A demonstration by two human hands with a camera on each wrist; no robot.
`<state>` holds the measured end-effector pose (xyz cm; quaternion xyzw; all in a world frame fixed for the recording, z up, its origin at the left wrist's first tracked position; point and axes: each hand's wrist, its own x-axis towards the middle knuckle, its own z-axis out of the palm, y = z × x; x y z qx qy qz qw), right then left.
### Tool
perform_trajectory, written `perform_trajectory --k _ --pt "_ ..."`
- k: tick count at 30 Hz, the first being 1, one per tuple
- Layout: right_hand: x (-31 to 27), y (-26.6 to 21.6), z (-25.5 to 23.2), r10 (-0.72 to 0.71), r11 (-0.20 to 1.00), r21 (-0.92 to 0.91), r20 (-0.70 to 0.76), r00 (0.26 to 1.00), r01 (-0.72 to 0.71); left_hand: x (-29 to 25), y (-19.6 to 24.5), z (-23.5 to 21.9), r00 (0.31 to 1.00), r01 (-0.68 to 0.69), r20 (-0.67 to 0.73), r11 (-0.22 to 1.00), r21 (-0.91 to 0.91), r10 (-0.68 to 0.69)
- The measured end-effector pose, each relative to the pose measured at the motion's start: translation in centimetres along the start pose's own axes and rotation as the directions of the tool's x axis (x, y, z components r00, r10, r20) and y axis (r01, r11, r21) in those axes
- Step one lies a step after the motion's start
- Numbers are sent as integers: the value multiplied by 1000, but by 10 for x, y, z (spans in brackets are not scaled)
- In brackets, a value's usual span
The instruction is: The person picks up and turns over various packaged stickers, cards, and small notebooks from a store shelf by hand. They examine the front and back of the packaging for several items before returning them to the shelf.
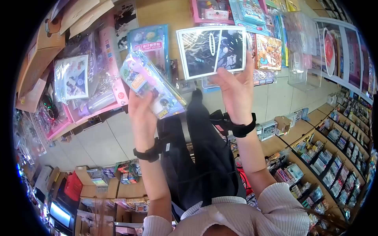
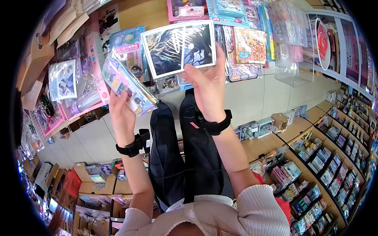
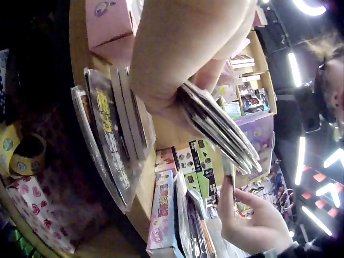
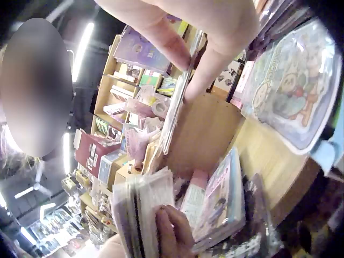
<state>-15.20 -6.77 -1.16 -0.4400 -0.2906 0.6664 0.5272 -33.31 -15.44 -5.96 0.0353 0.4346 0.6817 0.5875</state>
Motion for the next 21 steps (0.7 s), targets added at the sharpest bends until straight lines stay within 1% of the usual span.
perform_trajectory --k 1,2,3,4,6,7,9,10,11,13,14,18,20,21 --pt "1 0 -1 3 1000 -7 -20 1000 -3 0 -1 2 1000 3 8 1000 -6 -3" --pt "0 -1 0 -36 999 -3 -47 998 36 -1 -3 4 1000 4 11 1000 -6 -4" --pt "-1 0 -4 -38 999 -4 -48 998 38 -1 -5 5 1000 -23 14 999 41 22" --pt "-1 2 -9 -10 997 75 -49 999 13 -2 -7 6 999 -50 18 995 87 48" --pt "-3 0 -11 64 977 210 -63 996 -49 -3 -12 11 998 -55 22 995 82 54" --pt "-4 0 -15 61 977 209 -65 996 -46 -3 -15 14 998 -61 23 995 77 60" --pt "-6 2 -23 232 887 411 -4 973 -210 -4 -20 18 998 -54 25 995 85 52" --pt "-8 -3 -23 306 857 439 -11 952 -270 -4 -22 21 999 -49 23 994 93 47" --pt "-8 -2 -27 304 857 441 -15 952 -267 -5 -25 24 999 -45 25 994 95 43" --pt "-9 2 -33 364 773 556 5 931 -305 -7 -29 32 999 -45 31 994 98 42" --pt "-9 1 -36 386 754 575 4 922 -318 -7 -32 34 999 -43 32 994 99 40" --pt "-7 -1 -50 388 731 597 34 921 -330 -8 -43 45 999 -39 27 995 95 36" --pt "-7 -5 -56 392 687 644 60 918 -336 -10 -48 51 999 -37 19 995 90 35" --pt "-6 -6 -60 393 686 645 59 918 -336 -10 -50 54 999 -42 31 996 85 39"
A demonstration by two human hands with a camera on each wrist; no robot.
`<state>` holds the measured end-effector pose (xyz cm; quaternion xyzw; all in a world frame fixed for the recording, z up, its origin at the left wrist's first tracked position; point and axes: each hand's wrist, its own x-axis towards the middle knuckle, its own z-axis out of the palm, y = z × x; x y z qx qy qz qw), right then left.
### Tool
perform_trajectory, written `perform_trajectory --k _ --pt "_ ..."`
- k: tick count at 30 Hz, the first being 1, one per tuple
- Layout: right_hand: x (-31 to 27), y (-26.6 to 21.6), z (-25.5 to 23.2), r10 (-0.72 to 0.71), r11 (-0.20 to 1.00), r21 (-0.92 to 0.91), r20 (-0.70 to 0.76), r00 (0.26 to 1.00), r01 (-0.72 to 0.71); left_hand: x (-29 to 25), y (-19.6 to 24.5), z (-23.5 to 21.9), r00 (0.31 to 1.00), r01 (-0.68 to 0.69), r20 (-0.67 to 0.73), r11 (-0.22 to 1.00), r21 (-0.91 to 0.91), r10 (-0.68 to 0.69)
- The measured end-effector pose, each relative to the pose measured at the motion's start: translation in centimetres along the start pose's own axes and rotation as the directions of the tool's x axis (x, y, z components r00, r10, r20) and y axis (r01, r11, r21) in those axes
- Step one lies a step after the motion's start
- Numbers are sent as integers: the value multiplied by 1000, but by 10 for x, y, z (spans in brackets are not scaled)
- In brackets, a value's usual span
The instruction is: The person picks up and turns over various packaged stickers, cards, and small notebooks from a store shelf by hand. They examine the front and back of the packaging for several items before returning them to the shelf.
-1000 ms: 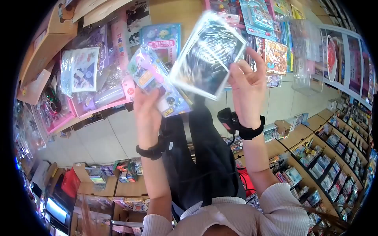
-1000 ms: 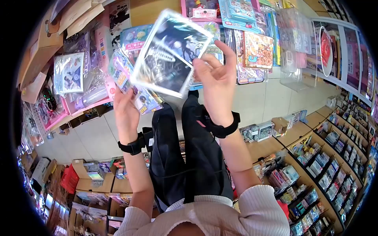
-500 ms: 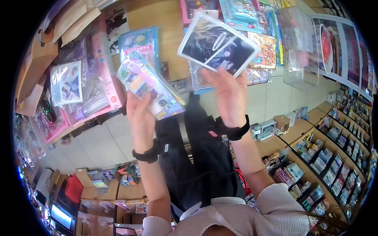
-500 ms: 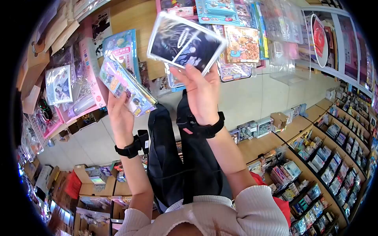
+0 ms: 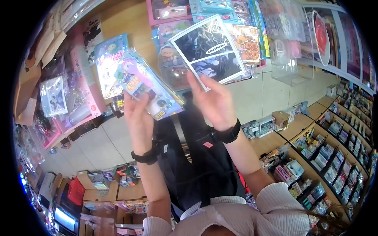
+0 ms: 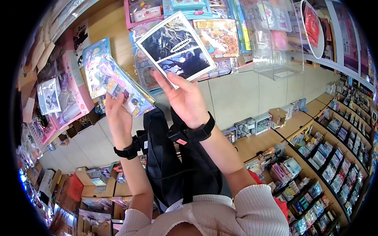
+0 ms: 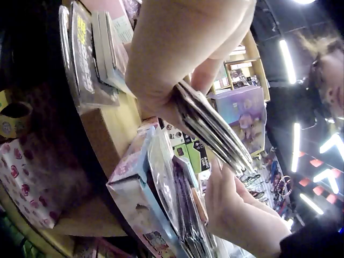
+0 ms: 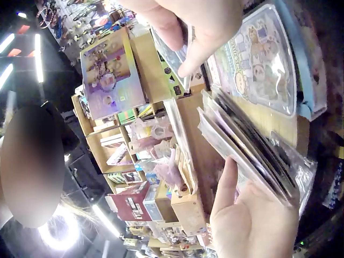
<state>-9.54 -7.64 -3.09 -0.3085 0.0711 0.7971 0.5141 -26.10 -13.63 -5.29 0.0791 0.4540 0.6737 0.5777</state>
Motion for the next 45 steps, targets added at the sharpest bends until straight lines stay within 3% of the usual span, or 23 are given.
perform_trajectory --k 19,33,36,45 --pt "3 -48 -21 36 993 -112 -3 999 -36 1 -35 43 999 -20 -49 999 47 23" --pt "4 -47 -20 43 984 -174 8 999 -41 0 -31 47 997 -45 -65 997 57 49" --pt "2 -46 -9 83 983 -161 -51 995 -90 0 -29 45 997 -48 -63 997 63 52" --pt "1 -41 -14 127 968 -219 16 992 -120 -2 -26 37 998 -34 -59 998 50 37"
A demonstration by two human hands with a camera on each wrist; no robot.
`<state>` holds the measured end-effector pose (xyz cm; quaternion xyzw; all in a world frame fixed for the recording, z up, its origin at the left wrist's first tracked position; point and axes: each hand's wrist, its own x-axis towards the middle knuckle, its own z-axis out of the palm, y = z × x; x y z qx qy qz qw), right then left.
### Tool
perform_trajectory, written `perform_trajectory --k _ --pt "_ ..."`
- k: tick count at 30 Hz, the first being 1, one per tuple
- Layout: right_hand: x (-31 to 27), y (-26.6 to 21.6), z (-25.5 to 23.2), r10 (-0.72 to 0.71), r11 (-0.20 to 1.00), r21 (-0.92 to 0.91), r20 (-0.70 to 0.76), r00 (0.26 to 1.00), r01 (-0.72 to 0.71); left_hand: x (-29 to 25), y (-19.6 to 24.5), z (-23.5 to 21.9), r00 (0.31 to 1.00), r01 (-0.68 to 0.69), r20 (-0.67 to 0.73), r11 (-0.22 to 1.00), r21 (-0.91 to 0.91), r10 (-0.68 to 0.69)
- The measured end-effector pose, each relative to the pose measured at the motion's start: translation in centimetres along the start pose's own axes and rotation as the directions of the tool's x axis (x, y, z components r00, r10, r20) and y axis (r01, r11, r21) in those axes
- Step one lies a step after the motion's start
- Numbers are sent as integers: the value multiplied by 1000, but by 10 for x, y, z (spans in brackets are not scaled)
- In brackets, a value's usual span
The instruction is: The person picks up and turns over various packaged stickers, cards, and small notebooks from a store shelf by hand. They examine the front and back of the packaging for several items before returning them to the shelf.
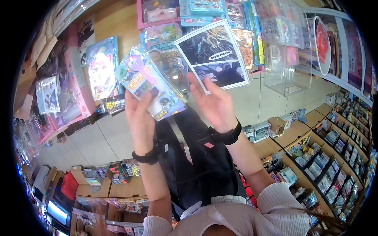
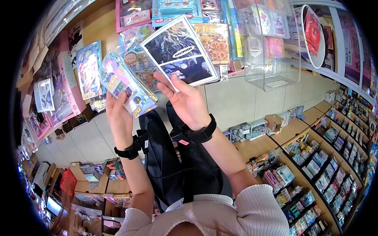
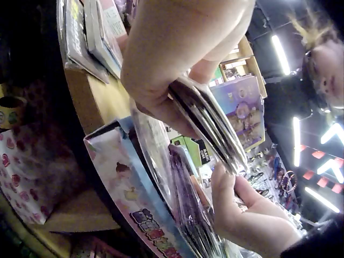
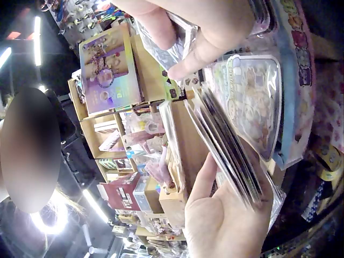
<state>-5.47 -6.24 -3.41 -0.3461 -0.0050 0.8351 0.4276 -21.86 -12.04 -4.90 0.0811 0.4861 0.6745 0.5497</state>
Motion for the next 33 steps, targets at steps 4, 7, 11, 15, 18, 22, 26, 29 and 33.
perform_trajectory --k 4,7,11,15,18,22,26,29,33 --pt "0 0 -1 -3 1000 -26 -11 1000 2 0 1 -4 1000 15 -17 999 31 -15" --pt "2 3 7 -238 924 -295 55 970 243 0 4 -3 996 48 -72 999 4 -47" --pt "4 -6 -5 -454 -216 -690 697 555 691 0 8 -5 989 64 -131 998 -11 -65" --pt "3 -4 -3 -433 -316 -672 730 528 670 -1 10 -2 986 80 -142 996 -26 -82" --pt "0 0 -4 -471 -255 -716 679 563 650 -2 9 -5 991 72 -113 997 -32 -76" --pt "-1 2 -4 -481 -293 -700 696 533 651 -4 3 -14 995 71 -68 995 -64 -75" --pt "-3 7 -5 -474 -282 -724 676 564 629 -8 2 -19 995 69 -67 994 -88 -75" --pt "-2 8 -5 -474 -342 -692 711 520 635 -9 0 -22 995 56 -76 990 -131 -66" --pt "-2 8 -7 -463 -350 -679 724 510 646 -10 3 -19 998 45 -29 970 -241 -54"
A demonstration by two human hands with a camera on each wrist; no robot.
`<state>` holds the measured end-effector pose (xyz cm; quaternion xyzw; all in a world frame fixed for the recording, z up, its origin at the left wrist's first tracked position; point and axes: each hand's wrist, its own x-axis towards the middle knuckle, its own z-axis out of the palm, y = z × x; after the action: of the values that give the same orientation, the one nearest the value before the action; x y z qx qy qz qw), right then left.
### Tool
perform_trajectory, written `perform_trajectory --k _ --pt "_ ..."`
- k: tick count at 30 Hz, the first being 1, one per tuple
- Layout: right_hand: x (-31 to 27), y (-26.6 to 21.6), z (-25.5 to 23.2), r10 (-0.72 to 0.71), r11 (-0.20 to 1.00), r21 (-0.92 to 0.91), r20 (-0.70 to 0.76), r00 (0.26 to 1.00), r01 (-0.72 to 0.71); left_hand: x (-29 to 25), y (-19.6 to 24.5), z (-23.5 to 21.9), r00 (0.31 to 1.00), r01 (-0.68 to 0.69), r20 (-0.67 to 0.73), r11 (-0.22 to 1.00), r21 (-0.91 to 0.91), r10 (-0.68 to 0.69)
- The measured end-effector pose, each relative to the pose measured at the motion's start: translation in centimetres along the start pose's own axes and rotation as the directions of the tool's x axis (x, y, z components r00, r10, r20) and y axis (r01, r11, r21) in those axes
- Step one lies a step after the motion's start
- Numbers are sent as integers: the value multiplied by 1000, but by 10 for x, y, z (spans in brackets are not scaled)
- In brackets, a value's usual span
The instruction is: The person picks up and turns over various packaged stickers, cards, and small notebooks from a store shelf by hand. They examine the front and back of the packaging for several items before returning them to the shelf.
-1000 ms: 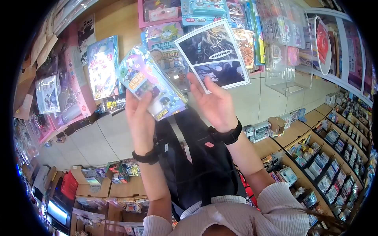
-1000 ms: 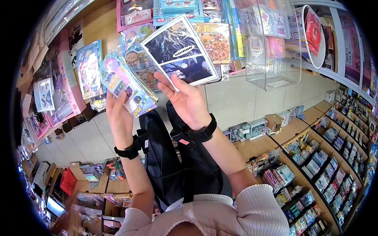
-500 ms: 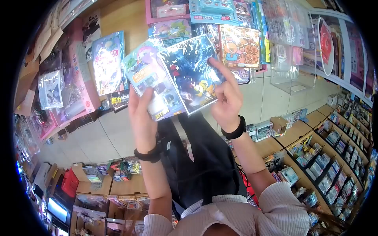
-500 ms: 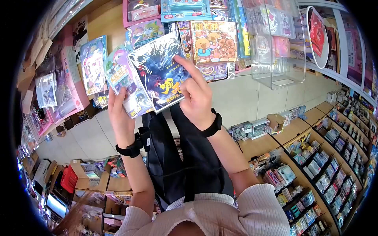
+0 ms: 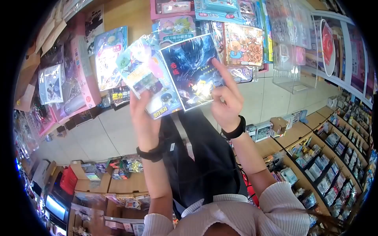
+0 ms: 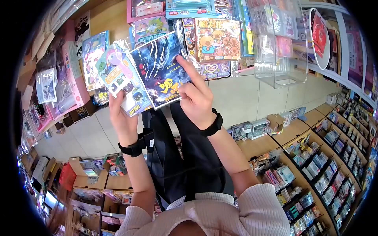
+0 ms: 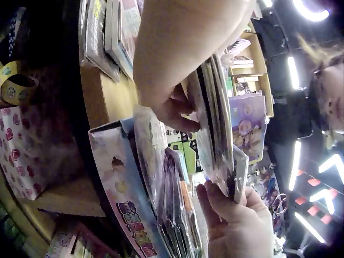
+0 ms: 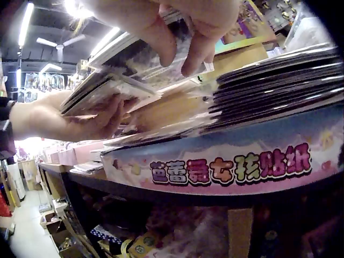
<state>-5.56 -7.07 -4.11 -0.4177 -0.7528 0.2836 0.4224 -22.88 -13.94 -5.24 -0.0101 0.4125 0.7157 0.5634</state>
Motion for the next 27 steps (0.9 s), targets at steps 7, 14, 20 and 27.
perform_trajectory --k 7,14,20,27 --pt "2 4 -1 -36 999 -3 20 999 36 0 0 -2 1000 -4 18 1000 25 4" --pt "0 8 -2 -3 1000 4 -1 1000 3 10 -2 1 994 -107 11 964 242 107" --pt "2 11 -5 -2 998 -62 16 1000 3 28 -1 6 967 -211 32 722 659 253" --pt "5 9 1 54 998 -28 -72 996 -56 38 -10 25 941 -278 87 600 750 327"
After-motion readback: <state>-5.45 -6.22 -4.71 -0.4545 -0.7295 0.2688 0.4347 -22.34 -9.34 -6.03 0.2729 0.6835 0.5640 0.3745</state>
